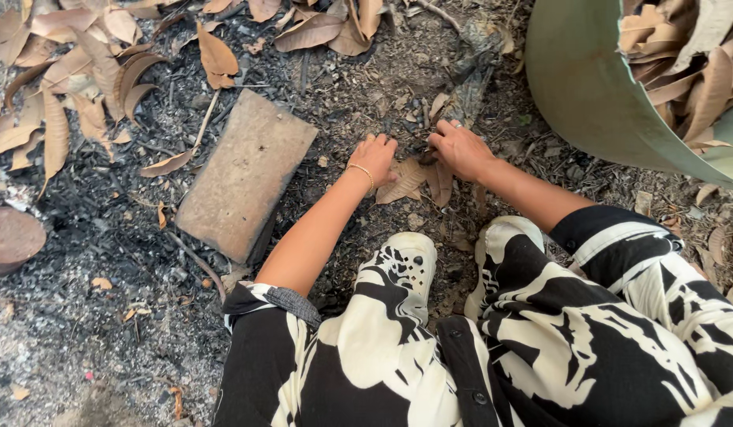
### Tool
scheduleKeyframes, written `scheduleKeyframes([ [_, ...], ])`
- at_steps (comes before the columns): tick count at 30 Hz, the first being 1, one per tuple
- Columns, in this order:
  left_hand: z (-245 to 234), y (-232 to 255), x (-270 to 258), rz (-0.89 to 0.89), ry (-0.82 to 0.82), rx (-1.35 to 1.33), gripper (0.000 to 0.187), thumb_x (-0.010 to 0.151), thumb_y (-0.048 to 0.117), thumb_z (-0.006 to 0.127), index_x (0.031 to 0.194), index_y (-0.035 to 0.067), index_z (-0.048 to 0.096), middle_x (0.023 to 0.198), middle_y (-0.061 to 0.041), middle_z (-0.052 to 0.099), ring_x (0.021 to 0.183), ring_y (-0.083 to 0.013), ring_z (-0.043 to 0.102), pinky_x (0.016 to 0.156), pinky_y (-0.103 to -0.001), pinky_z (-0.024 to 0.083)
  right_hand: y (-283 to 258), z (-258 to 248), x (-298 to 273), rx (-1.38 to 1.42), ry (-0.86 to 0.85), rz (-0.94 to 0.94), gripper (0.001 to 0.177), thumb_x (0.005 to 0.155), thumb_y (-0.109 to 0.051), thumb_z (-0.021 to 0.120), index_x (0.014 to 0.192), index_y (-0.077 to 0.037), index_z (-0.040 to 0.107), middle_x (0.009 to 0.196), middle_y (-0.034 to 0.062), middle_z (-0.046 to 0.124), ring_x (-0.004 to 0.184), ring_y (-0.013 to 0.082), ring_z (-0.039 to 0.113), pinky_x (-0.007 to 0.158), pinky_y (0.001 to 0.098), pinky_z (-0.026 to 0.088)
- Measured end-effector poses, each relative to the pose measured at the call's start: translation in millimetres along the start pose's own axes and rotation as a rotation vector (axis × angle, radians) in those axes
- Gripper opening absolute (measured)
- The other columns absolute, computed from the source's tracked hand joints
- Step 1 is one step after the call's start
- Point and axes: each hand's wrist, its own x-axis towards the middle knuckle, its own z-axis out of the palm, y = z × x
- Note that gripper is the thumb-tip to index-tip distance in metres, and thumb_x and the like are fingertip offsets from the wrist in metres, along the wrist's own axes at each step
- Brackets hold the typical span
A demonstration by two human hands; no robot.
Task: The person picks up dried leaves from the ground by hand and places them into a bucket.
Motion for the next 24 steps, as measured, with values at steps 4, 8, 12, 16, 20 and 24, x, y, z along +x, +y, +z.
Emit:
scheduleKeyframes([
  [4,15,4,6,0.034,0.003,0.0,0.067,0.075,0.041,0.088,0.124,0.008,0.057,0.121,-0.015,0.062,0.121,-0.0356,0.056,0.103,-0.046,0.046,1,-8,-11,0.058,0.026,0.025,0.022,0.089,-0.017,0.071,0.107,-0.006,0.066,0.109,0.0145,0.059,0.105,0.0391,0.06,0.085,0.0505,0.052],
  [8,27,2,11,0.057,0.001,-0.115,0.044,0.078,0.035,0.085,0.112,0.013,0.068,0.112,-0.01,0.071,0.112,-0.0324,0.065,0.098,-0.046,0.05,-1,-19,-17,0.126,0.034,0.028,0.019,0.089,-0.015,0.072,0.103,-0.004,0.067,0.106,0.0142,0.064,0.105,0.039,0.063,0.086,0.0503,0.053],
  [12,19,-3,17,-0.043,-0.069,-0.356,0.025,0.076,0.03,0.086,0.095,0.015,0.079,0.1,-0.008,0.076,0.1,-0.0288,0.07,0.092,-0.043,0.054,-9,-47,-17,0.139,0.07,0.003,0.016,0.088,-0.013,0.072,0.101,-0.004,0.067,0.103,0.0152,0.064,0.1,0.0389,0.065,0.085,0.0495,0.054],
  [16,-18,-28,25,0.043,-0.052,-0.521,0.015,0.077,0.024,0.084,0.086,0.012,0.081,0.088,-0.006,0.079,0.081,-0.0188,0.075,0.082,-0.034,0.06,-23,-102,-25,0.077,0.258,0.016,0.012,0.093,-0.009,0.069,0.102,-0.003,0.063,0.101,0.0159,0.062,0.091,0.0376,0.066,0.078,0.0483,0.055],
  [20,-75,-61,32,0.046,0.149,-0.697,0.011,0.082,0.018,0.079,0.089,0.009,0.08,0.086,-0.005,0.079,0.077,-0.0121,0.073,0.076,-0.029,0.058,-46,-172,-54,-0.081,0.549,0.003,0.012,0.101,-0.008,0.07,0.108,-0.004,0.06,0.101,0.0161,0.06,0.091,0.0378,0.065,0.075,0.0465,0.054],
  [24,-125,-70,40,0.122,0.409,-1.02,0.016,0.085,0.014,0.081,0.094,0.002,0.075,0.086,-0.001,0.074,0.078,-0.007,0.065,0.07,-0.025,0.054,-72,-231,-97,-0.102,0.717,0.008,0.016,0.1,-0.005,0.073,0.111,-0.004,0.061,0.101,0.0153,0.058,0.091,0.0367,0.063,0.076,0.0443,0.054],
])
